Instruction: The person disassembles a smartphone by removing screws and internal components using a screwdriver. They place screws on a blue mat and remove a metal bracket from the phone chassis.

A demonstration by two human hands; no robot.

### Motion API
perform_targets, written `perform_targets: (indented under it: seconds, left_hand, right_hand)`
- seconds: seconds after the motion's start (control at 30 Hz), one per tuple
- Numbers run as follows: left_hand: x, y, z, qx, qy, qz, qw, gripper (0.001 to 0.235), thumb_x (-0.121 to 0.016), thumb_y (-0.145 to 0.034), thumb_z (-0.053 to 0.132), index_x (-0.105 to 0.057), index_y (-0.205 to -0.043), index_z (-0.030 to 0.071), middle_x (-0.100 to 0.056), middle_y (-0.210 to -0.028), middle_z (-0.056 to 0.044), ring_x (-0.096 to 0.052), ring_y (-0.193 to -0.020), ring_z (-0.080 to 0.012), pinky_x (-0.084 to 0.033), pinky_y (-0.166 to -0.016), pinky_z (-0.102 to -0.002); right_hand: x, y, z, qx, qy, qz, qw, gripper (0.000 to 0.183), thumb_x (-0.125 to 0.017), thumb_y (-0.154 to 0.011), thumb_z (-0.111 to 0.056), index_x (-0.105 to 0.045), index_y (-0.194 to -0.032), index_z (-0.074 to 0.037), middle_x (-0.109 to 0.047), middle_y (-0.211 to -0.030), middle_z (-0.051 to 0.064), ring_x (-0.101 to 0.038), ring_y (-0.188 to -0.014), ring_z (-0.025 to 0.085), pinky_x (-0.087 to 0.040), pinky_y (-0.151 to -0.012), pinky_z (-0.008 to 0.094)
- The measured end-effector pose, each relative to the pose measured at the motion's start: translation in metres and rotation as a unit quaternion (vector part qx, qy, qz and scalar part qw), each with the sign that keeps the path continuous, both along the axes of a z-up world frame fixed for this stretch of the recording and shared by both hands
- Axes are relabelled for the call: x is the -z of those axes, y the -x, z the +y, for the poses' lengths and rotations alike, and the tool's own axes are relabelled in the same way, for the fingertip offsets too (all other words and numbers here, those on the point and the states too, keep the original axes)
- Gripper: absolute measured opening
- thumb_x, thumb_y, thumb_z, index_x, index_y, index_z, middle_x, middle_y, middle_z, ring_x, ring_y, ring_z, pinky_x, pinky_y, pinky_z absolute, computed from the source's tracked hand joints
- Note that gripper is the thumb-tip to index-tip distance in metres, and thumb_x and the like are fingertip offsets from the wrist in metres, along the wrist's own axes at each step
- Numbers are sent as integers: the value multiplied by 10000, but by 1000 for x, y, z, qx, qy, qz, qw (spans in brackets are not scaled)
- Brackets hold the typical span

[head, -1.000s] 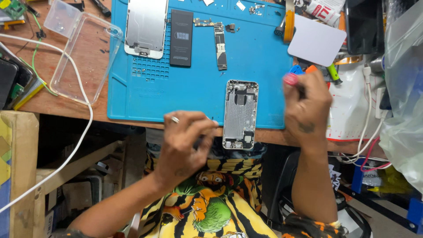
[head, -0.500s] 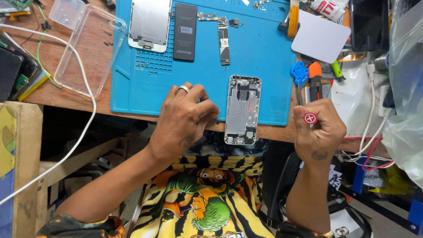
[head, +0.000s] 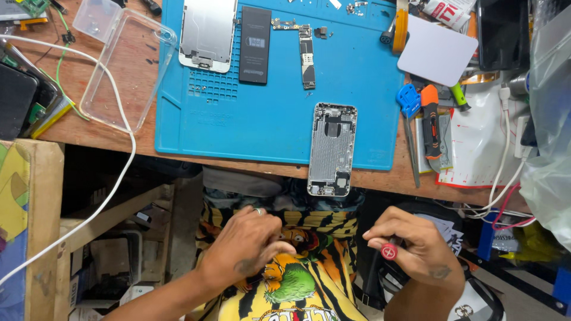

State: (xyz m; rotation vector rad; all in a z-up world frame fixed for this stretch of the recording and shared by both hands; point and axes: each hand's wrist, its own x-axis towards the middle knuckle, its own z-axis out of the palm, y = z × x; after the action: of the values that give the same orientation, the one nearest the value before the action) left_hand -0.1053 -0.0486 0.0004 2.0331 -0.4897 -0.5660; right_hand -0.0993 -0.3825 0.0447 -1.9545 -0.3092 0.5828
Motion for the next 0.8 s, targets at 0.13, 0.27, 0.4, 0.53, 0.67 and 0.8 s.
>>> perform_targets:
  seconds: [0.13, 0.27, 0.4, 0.53, 0.67, 0.8]
  left_hand:
    - [21, 2, 0, -46, 3, 34, 998, 135, -720, -871, 107, -609, -846, 34, -606, -727, -101, -602, -702, -302, -462, -700, -450]
    - [20, -1, 1, -79, -5, -56, 995, 110, -763, -806, 94, -663, -810, 48, -631, -732, -105, -606, -720, -321, -465, -687, -454]
    - [15, -8, 2, -62, 54, -126, 989, 230, -607, -712, -104, -680, -882, 33, -651, -818, -105, -613, -777, -318, -467, -707, -438]
    - [13, -12, -2, -36, 46, -35, 998, 90, -746, -789, 64, -671, -816, 24, -642, -752, -98, -603, -740, -273, -490, -728, -418]
    - [4, -13, -7, 12, -26, 48, 998, 179, -753, -890, 284, -750, -849, 109, -700, -741, -34, -600, -721, -206, -478, -836, -391]
    - [-9, -18, -18, -97, 110, -188, 971, 188, -722, -875, 85, -727, -1059, 52, -721, -967, -56, -638, -884, -214, -503, -834, -384]
  right_hand:
    - [3, 5, 8, 113, -9, -68, 991, 137, -783, -823, -39, -772, -959, -23, -687, -850, 65, -619, -720, 121, -461, -618, 233]
    - [1, 1, 18, 165, -12, -139, 976, 147, -784, -849, -45, -744, -986, -13, -677, -889, 78, -615, -772, 119, -466, -676, 230]
    - [1, -8, 28, 194, -36, -167, 966, 141, -774, -899, -53, -729, -1019, 5, -671, -934, 84, -608, -818, 122, -462, -717, 229]
    - [2, -13, 30, 207, -42, -183, 960, 136, -775, -921, -66, -727, -1025, 6, -680, -909, 93, -607, -774, 106, -462, -678, 204]
    - [6, -12, 30, 246, -68, -162, 953, 166, -745, -960, -119, -722, -1032, 29, -673, -943, 105, -600, -733, 111, -474, -677, 221]
    - [14, -21, 33, 264, -224, -152, 926, 280, -670, -1068, -261, -701, -1068, 17, -667, -1024, 113, -630, -800, 150, -525, -737, 268]
